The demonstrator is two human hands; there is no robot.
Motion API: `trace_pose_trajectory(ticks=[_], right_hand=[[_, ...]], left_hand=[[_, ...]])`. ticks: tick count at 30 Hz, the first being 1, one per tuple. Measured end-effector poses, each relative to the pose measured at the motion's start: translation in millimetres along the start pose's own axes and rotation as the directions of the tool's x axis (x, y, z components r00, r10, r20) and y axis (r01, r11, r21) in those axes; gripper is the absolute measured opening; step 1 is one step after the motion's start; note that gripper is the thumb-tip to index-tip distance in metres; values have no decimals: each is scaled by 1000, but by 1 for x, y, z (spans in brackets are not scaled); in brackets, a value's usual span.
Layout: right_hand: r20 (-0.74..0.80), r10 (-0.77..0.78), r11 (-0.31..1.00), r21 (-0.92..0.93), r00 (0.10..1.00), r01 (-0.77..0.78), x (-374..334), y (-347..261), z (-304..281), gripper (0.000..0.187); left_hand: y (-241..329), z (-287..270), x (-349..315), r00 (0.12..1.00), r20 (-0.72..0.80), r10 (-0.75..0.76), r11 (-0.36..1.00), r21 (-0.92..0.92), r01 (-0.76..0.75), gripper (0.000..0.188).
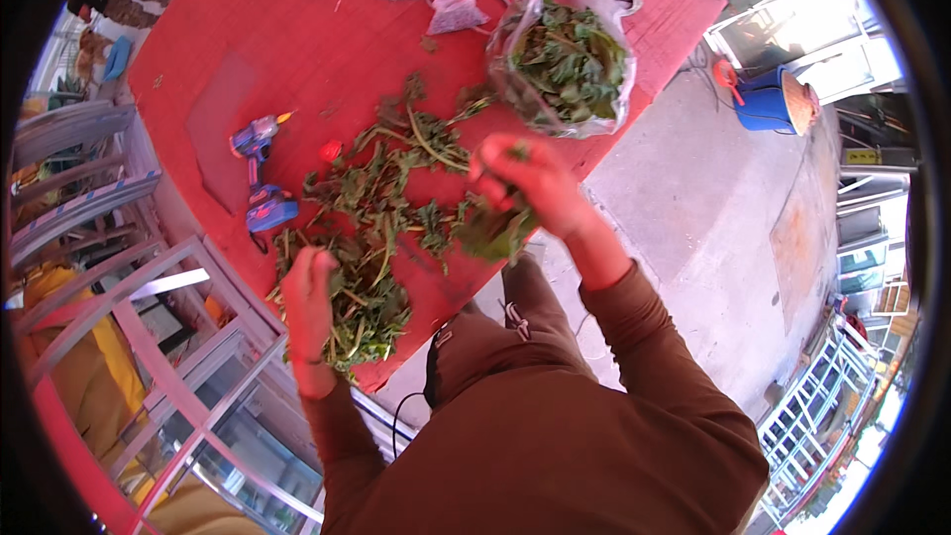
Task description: The person stands at a red table and repeatedly picks up dried green plant material, separates leaves from stems by hand, and places the leaves into a clear plastic bag. Stems are set aside on the table. The process continues throughout the clip.
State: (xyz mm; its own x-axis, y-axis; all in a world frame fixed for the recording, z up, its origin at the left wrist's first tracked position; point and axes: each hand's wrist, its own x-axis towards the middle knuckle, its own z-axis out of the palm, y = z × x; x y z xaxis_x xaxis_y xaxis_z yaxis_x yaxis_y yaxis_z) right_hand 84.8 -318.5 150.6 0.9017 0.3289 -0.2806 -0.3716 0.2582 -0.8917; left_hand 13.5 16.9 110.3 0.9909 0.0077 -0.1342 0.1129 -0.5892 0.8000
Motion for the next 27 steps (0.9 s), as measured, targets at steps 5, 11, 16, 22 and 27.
trace_pose_trajectory(ticks=[5, 11, 16, 22, 27], right_hand=[[-161, -416, 906, -153, 895, 394, 2, -134, -51, 30], [-64, -217, 961, -188, 974, 202, 97, -172, -160, 26], [-346, -369, 466, -872, 863, -151, 163, -82, -261, 46], [-192, -682, -29, -957, 706, -288, 147, -59, -186, 67], [50, -568, -278, -951, 821, -134, 138, -17, -227, 48]], left_hand=[[-80, -9, -18, 982, 101, -162, 798, 599, 70, 27], [-74, 33, -17, 994, 37, 107, 891, 441, -112, 36], [-47, 48, -12, 976, 109, 187, 928, 305, -212, 33], [-62, 48, -29, 993, 79, 87, 956, 274, -105, 32], [-73, 73, -15, 988, 149, 49, 995, 78, -62, 30]])
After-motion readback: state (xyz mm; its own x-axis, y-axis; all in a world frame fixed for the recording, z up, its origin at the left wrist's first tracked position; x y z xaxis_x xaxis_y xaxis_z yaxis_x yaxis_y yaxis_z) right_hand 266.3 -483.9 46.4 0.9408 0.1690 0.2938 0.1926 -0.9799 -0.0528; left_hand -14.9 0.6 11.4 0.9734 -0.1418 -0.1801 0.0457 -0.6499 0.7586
